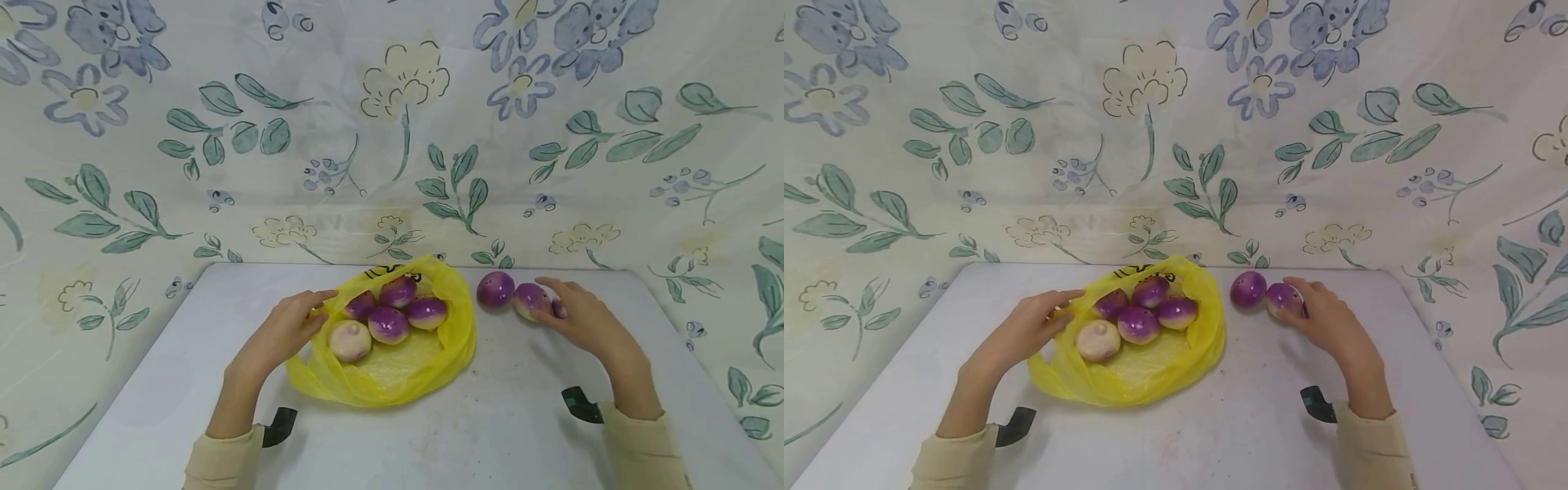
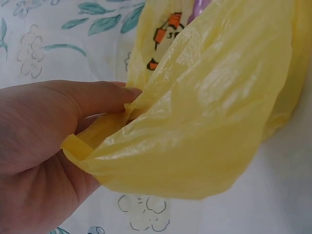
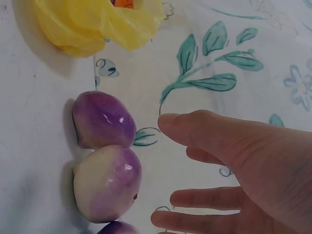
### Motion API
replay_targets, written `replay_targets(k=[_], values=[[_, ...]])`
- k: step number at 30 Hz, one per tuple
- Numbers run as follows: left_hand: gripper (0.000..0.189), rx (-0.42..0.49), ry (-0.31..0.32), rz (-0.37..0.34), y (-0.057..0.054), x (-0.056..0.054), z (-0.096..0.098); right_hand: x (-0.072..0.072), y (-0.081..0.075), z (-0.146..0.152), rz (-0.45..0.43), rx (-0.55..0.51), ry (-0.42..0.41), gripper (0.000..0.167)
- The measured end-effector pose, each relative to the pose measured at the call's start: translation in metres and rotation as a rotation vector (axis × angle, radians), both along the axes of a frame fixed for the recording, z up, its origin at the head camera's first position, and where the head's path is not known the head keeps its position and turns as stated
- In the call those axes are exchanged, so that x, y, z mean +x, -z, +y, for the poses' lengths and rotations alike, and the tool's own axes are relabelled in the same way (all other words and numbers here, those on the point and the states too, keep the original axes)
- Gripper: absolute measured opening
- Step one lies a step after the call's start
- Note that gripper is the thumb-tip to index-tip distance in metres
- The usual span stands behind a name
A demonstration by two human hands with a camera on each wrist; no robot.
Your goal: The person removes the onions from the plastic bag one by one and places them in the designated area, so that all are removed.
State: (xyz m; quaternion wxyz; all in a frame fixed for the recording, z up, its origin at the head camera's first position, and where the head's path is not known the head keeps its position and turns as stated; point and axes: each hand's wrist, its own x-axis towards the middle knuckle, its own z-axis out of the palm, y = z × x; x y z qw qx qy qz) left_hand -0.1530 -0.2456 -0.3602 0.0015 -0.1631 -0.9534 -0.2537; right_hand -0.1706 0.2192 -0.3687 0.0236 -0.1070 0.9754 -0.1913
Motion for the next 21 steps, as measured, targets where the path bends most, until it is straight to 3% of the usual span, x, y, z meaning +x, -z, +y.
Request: replay_targets(k=[21], values=[[0.042,0.0,-0.004,-0.004,-0.0007,0.0009,0.0001,0.0029,-0.0005,-0.0039,0.034,-0.006,-0.044,0.065]])
